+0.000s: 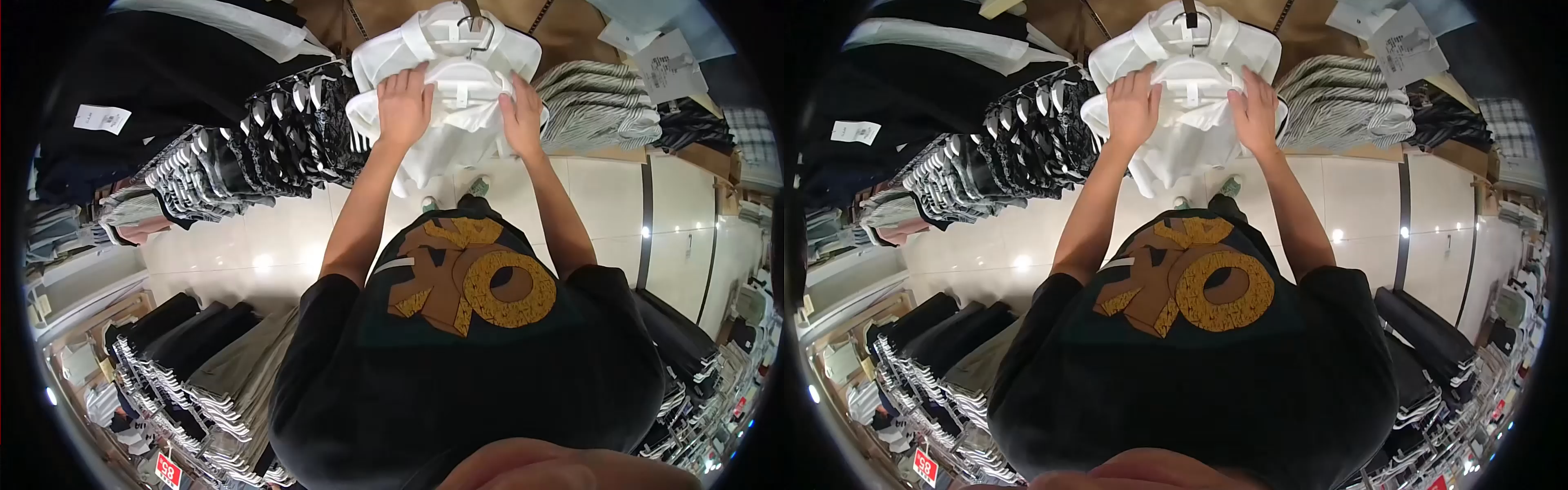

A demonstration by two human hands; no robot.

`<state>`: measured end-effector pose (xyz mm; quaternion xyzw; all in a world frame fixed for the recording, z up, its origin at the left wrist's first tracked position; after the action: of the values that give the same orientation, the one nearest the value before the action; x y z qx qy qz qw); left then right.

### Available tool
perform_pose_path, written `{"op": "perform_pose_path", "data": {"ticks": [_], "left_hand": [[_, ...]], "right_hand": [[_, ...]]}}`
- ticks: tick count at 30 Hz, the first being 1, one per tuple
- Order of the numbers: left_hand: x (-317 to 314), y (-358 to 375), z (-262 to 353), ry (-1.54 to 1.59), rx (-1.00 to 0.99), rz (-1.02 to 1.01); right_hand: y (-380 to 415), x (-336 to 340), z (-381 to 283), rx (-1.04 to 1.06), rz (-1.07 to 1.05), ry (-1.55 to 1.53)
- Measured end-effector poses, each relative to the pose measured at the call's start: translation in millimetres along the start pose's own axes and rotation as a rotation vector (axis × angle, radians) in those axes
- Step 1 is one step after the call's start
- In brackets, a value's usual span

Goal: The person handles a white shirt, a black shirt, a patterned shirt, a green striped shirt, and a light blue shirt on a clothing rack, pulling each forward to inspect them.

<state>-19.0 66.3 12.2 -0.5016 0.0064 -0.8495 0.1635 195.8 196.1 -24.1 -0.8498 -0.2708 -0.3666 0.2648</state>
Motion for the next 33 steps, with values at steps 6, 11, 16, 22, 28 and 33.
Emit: {"op": "perform_pose_path", "data": {"ticks": [6,11,16,22,28,33], "left_hand": [[8.2,73.8,16.5,0.081,0.061,0.663],[-85.8,86.3,-25.4,0.616,0.325,0.374],[-99.0,26.6,-45.6,0.762,0.360,0.406],[-81.1,37.0,-20.2,1.110,0.448,0.207],[-28.8,46.8,27.0,0.373,-0.011,0.337],[-49.7,18.3,32.2,-0.223,-0.219,0.162]], "right_hand": [[66.8,-23.6,0.9,-0.217,0.532,-0.334],[31.2,-79.8,11.5,-0.695,0.028,-0.912],[-1.2,-94.6,39.1,-0.725,0.060,-1.063],[21.9,-72.8,32.5,-0.681,-0.031,-0.886],[34.1,-90.3,45.2,-0.699,-0.055,-0.997],[34.2,-97.7,44.1,-0.733,-0.141,-1.075]]}}
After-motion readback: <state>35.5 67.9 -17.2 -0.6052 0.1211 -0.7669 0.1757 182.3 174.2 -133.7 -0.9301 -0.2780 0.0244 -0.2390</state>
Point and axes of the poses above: each hand's wrist, its own y-axis away from the middle knuckle, its own x-axis out of the back of the hand, z = x × y, the point moved 7 cm from there along -y, towards the middle knuckle, and after that the axes turned 1 degree about y, right-handed, at the moved point
